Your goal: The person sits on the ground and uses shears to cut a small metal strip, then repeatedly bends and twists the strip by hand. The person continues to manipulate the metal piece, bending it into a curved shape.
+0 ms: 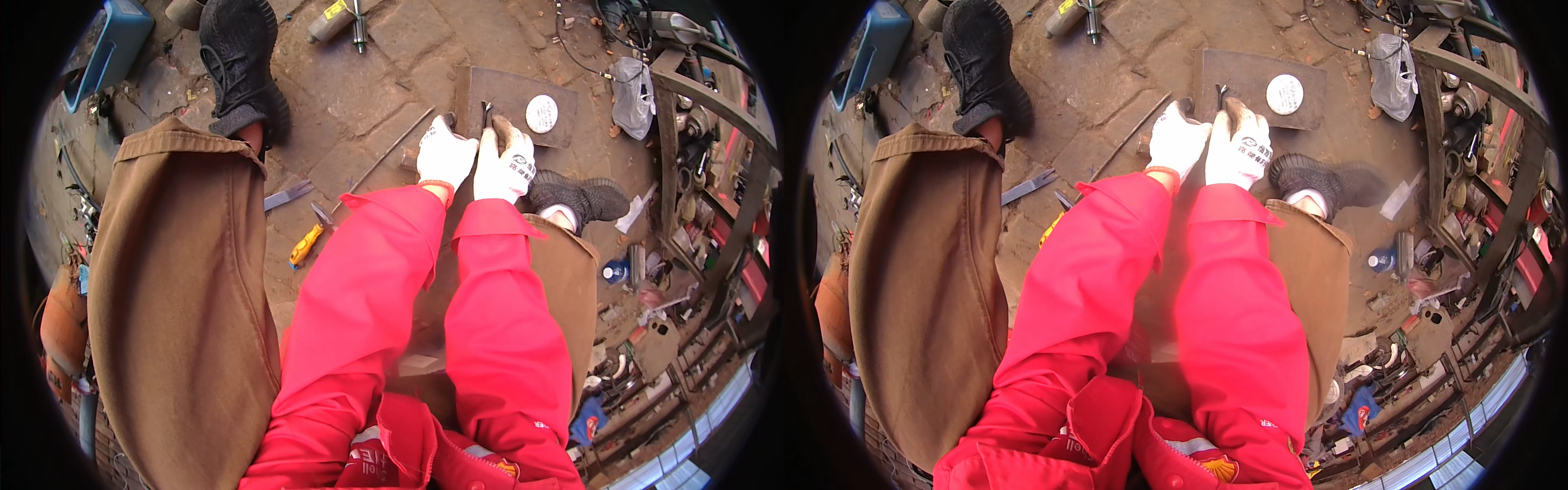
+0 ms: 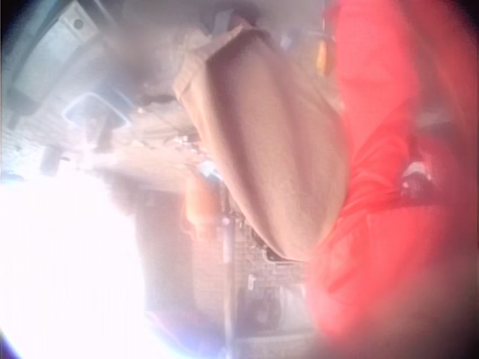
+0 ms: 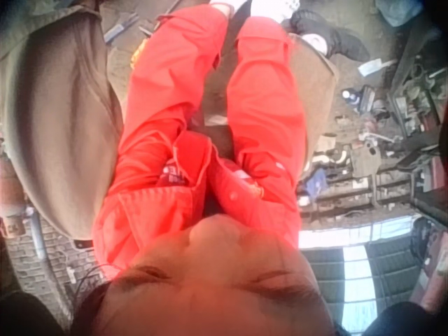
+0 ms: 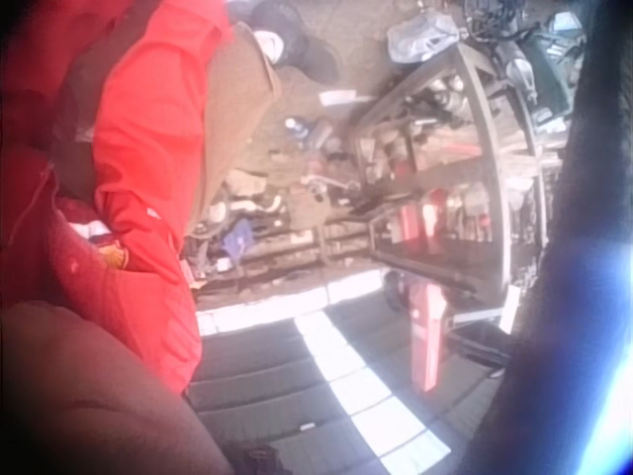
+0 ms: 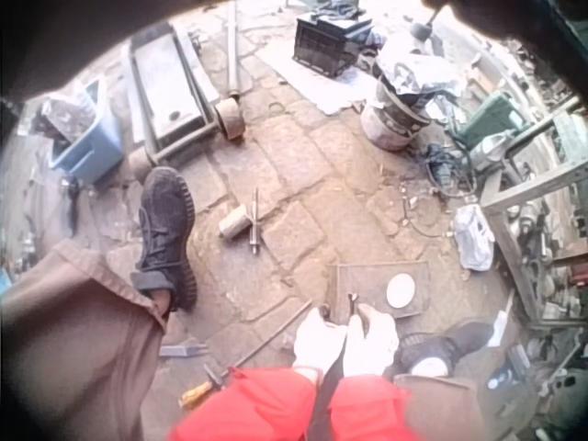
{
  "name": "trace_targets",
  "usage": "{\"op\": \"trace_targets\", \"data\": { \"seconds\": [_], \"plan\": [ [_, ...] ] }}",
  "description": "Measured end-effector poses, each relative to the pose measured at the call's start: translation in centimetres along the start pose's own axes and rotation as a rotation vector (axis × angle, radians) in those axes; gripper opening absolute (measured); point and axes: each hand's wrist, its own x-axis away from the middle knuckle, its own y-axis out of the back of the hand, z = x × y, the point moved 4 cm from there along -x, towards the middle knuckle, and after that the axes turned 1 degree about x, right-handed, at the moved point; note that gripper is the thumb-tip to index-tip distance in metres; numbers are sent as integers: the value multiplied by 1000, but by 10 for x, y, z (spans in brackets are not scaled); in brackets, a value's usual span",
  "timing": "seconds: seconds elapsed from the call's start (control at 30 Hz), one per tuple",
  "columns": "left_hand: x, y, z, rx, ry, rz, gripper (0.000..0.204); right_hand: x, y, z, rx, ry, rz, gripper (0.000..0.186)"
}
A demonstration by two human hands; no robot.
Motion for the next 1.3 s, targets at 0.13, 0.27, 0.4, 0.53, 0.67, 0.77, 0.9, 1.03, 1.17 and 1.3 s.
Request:
{"op": "trace_targets", "data": {
  "seconds": [0.13,0.27,0.4,0.53,0.67,0.77,0.9,1.03,1.17,1.3],
  "plan": [
    [2,1,-4,-20,19,-21,71,-1,-4,0,-25,-13,41,28],
    [3,2,-7,-36,28,-22,72,1,-6,-2,-3,-25,33,27],
    [4,4,-8,-35,29,-23,73,1,-4,-1,28,30,25,27],
    [4,3,-8,-34,34,-10,74,1,-4,0,31,27,37,28],
    [2,1,-5,-25,26,-22,74,0,-4,3,75,43,33,27],
    [0,0,-2,-25,25,-19,75,-1,-4,5,153,60,57,26],
    [-1,-4,4,30,65,26,74,-4,-4,11,256,62,108,25],
    [-2,-5,6,14,76,32,68,-5,-4,15,262,1,154,23],
    [0,-5,5,6,66,9,66,-2,-3,15,245,-1,157,23],
    [0,-6,7,21,76,7,65,-1,-4,11,245,-10,160,23]
  ]
}}
